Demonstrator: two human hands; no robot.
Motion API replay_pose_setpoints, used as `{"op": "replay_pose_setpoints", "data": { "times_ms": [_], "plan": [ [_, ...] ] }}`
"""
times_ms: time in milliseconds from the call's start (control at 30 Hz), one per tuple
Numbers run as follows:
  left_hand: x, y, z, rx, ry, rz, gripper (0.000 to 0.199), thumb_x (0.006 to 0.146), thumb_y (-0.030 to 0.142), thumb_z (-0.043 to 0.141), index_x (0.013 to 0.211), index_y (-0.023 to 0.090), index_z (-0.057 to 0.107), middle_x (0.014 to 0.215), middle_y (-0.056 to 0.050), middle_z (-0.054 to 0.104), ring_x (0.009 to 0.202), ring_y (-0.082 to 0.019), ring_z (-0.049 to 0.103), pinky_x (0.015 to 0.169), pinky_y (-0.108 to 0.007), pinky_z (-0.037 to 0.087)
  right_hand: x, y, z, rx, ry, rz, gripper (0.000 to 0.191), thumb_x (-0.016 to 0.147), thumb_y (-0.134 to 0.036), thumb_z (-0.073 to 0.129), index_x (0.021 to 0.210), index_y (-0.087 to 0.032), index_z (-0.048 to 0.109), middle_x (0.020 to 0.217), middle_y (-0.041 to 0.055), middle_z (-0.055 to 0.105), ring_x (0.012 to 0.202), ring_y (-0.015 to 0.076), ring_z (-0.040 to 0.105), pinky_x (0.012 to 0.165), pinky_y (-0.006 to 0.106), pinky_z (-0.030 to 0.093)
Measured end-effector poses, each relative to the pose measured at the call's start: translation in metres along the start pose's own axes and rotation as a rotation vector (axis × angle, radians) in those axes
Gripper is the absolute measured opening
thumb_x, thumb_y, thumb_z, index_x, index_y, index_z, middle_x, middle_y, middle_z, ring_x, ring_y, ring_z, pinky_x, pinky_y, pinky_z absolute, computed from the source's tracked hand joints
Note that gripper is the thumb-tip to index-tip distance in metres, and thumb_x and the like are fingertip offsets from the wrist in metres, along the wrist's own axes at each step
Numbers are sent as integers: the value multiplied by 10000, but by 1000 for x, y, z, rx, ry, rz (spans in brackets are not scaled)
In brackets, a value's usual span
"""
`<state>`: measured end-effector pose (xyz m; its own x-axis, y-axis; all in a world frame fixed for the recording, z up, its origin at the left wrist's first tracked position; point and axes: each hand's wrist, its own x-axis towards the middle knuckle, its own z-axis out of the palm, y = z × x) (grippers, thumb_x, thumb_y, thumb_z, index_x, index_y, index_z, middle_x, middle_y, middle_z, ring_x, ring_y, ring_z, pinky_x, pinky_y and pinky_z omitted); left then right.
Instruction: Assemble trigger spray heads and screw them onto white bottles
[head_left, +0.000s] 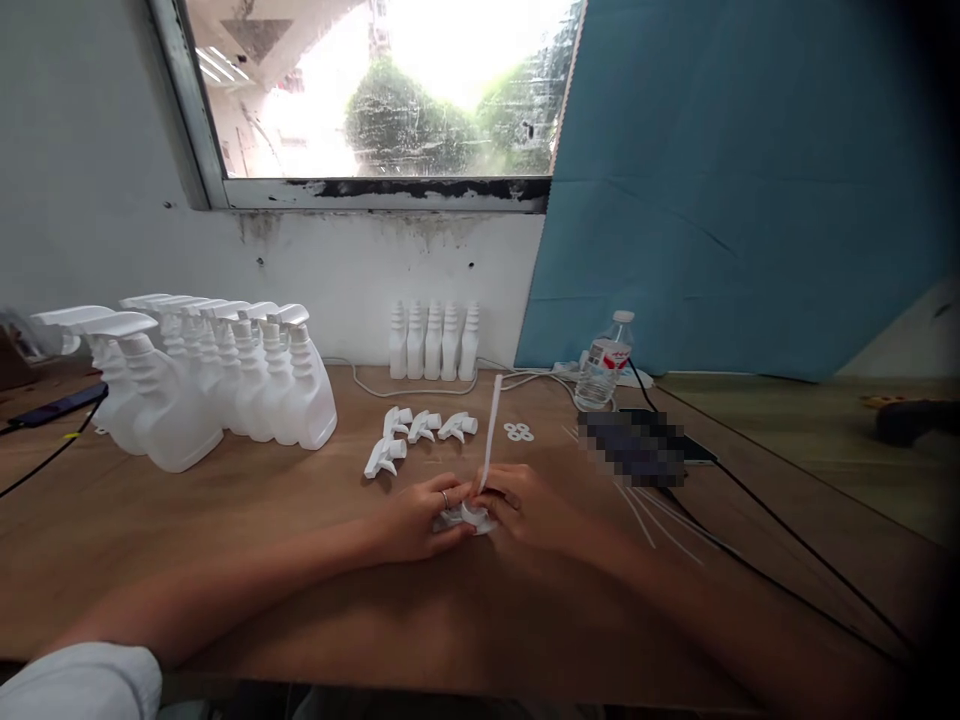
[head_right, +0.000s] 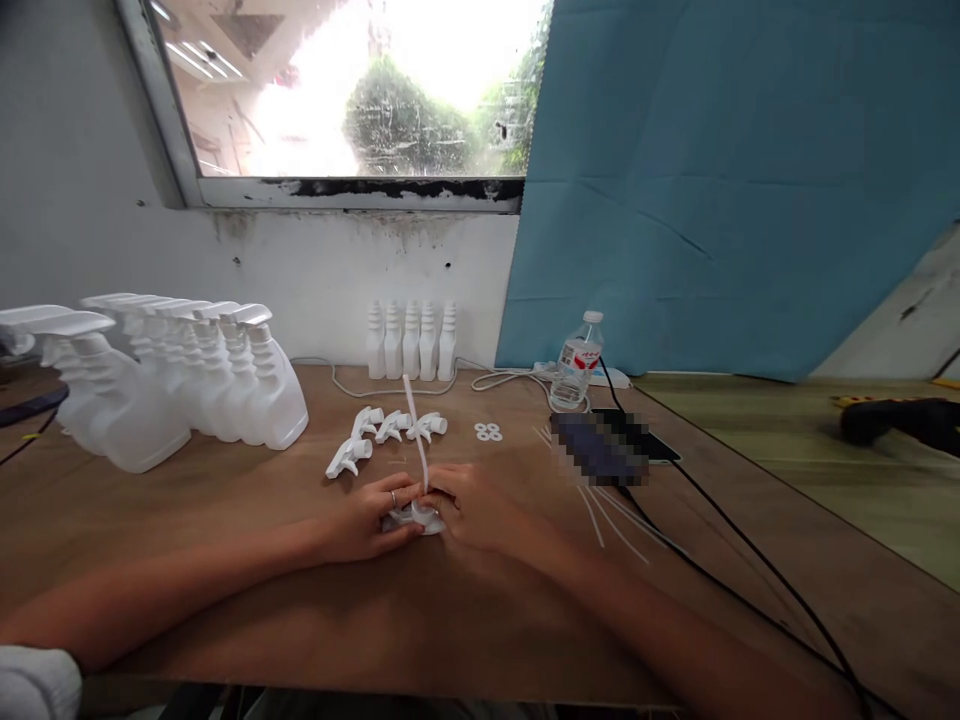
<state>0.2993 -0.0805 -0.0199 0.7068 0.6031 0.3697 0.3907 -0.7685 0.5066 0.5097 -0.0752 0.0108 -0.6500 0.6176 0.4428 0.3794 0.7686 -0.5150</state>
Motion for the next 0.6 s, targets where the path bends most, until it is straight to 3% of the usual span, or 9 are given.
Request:
{"op": "replay_pose_setpoints", "data": {
  "times_ms": [167,300,367,467,533,600],
  "plan": [
    [-1,1,0,-27,27,-63,456,856,320,558,1304,267,488,1088,-57,573,936,-178,588,887,-295,471,-6,6,7,45,33,156,216,914,-289,498,779,-165,613,708,10,599,666,131,531,626,242,416],
    [2,-4,-1,-209,138,-188,474,840,356,595,1264,222,432,953,-29,610,789,-139,577,707,-247,487,-11,11,2,51,132,139,161,925,-321,484,948,-187,571,791,12,573,697,130,528,643,243,450],
    [7,-6,-3,-298,175,-251,429,827,387,616,1167,195,436,907,-23,611,722,-123,567,631,-229,467,-15,10,-7,-9,169,60,244,916,-301,486,1136,-194,495,961,59,578,749,140,549,681,265,485],
    [18,-4,-9,-391,180,-261,371,804,422,641,1000,186,435,838,-11,603,636,-102,550,580,-220,449,-20,9,-20,-294,44,-167,485,869,-316,552,1313,-197,397,1285,146,482,1037,224,552,873,371,481],
    [29,1,-14,-397,155,-213,359,790,429,654,949,189,440,812,-7,601,596,-92,539,560,-218,445,-22,12,-24,-515,-11,-311,508,858,-319,565,1324,-188,410,1310,156,486,1136,274,514,920,430,456],
    [41,5,-20,-365,84,-107,367,777,424,670,964,187,462,834,-25,614,610,-98,555,568,-222,452,-23,19,-25,-654,32,-408,466,874,-287,526,1313,-172,421,1232,158,552,1084,276,550,877,437,475]
  ]
}}
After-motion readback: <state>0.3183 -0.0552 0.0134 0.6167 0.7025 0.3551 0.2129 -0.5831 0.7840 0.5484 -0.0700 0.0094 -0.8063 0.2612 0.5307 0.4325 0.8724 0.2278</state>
